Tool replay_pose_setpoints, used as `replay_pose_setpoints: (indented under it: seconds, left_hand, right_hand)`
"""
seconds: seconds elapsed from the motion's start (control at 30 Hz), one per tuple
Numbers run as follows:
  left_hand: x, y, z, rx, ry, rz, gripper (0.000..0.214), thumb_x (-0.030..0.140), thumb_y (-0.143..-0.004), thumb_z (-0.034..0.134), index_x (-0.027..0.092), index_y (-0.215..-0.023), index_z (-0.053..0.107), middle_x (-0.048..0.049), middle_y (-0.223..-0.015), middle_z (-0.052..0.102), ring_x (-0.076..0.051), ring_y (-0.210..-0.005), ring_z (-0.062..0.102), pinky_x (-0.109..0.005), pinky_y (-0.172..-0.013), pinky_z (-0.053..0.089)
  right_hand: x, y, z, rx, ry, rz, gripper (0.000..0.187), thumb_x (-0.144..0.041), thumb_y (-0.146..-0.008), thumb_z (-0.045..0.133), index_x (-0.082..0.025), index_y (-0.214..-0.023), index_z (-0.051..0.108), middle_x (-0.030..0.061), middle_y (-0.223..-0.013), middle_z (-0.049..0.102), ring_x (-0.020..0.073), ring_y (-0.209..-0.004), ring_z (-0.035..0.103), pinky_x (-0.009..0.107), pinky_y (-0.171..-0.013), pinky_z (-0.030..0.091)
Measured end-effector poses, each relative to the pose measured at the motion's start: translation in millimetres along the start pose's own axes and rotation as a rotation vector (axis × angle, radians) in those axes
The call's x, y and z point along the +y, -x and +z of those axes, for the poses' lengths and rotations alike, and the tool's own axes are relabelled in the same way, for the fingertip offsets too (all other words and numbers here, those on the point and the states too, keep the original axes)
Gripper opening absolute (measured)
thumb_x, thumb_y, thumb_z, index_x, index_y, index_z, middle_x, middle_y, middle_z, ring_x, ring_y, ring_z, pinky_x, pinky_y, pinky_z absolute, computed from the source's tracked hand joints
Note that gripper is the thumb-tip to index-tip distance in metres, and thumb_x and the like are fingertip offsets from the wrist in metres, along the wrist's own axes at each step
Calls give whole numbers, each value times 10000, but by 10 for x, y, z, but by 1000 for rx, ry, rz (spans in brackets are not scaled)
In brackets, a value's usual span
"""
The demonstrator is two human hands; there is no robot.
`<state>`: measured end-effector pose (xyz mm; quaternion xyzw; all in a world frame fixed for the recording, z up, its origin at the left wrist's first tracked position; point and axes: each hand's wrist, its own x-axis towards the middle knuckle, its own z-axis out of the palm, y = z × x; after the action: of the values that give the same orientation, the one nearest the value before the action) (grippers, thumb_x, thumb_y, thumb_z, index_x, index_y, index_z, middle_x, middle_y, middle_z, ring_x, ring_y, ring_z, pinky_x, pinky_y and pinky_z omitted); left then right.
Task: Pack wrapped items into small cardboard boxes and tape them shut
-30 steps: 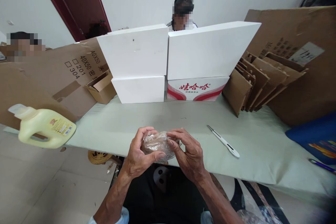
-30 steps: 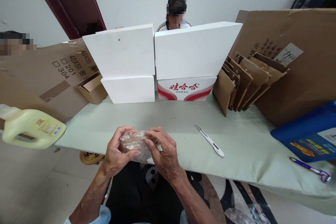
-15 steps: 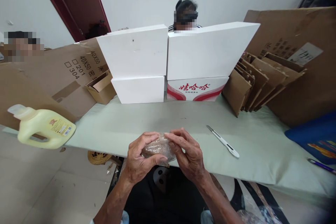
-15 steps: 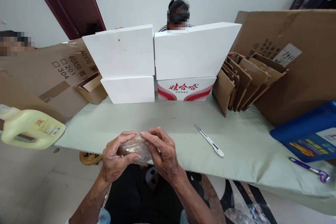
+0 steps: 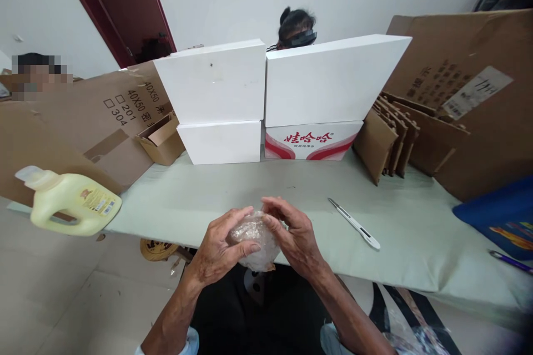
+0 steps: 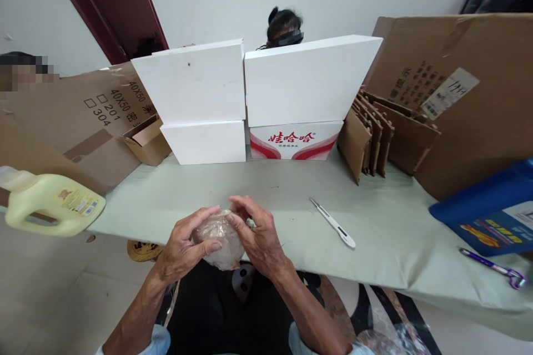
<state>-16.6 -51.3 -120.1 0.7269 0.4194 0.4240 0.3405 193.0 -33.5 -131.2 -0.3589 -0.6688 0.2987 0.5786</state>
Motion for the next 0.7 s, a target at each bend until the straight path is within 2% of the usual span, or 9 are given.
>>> replay_pose_setpoints:
  seconds: [0.07, 0.13, 0.23, 0.3, 0.4, 0.47, 0.6, 0.7]
  left_hand:
    - [-4, 9, 0, 69, 28, -66, 583, 522, -887, 834, 218, -1375, 738, -107, -1296, 784, -290, -1183, 741, -383, -1048, 595]
    - [-1, 10, -7, 73, 61, -143, 619, 533, -855, 852, 218, -1374, 736, -109, -1314, 773, -302, -1193, 729, -397, -1066, 580]
    - [11, -4, -10, -18, 72, -212, 757, 507, -756, 924, 238, -1428, 703, -106, -1371, 744, -328, -1247, 694, -418, -1104, 549]
    - [22, -12, 2, -63, 45, -221, 826, 464, -693, 963, 254, -1443, 688, -96, -1383, 734, -336, -1267, 671, -426, -1126, 523]
    - [44, -11, 34, -77, 18, -214, 716, 408, -712, 935, 251, -1372, 707, -76, -1297, 748, -304, -1169, 684, -403, -1066, 533]
    - [56, -7, 51, -75, 20, -180, 603, 381, -761, 887, 244, -1320, 707, -63, -1232, 749, -271, -1090, 686, -374, -1007, 543]
    - [60, -3, 65, -102, 21, -92, 534, 346, -792, 856, 250, -1292, 694, -48, -1178, 731, -238, -1026, 675, -330, -944, 543]
    - [58, -2, 61, -105, 17, -55, 526, 335, -801, 850, 253, -1294, 687, -47, -1172, 721, -231, -1017, 670, -314, -921, 539]
  right_hand:
    - [16, -11, -39, 24, -68, 106, 207, -388, -1028, 675, -232, -1134, 761, 21, -896, 698, 154, -757, 628, 267, -663, 535]
    - [26, -25, -70, 24, -102, 150, 209, -401, -1018, 686, -216, -991, 780, 17, -846, 678, 145, -726, 598, 253, -619, 492]
    - [26, -41, -78, 13, -107, 160, 240, -374, -1008, 699, -206, -850, 766, 1, -764, 645, 132, -677, 557, 253, -596, 450]
    - [15, -47, -68, 45, -90, 149, 182, -353, -998, 709, -214, -900, 774, -2, -792, 664, 131, -688, 573, 254, -610, 460]
    - [-15, -53, -69, 85, -11, 81, 107, -317, -987, 717, -232, -990, 782, 3, -867, 700, 139, -741, 608, 262, -664, 490]
    - [-35, -58, -87, 45, 30, 40, 120, -309, -996, 704, -232, -943, 779, 7, -847, 696, 143, -750, 607, 270, -678, 489]
    - [-59, -78, -143, -55, 18, 102, 254, -347, -1016, 677, -212, -808, 733, 1, -745, 627, 142, -692, 556, 273, -626, 451]
    - [-77, -94, -195, -107, 7, 109, 272, -355, -1034, 659, -208, -816, 728, 1, -752, 616, 140, -696, 552, 269, -625, 446]
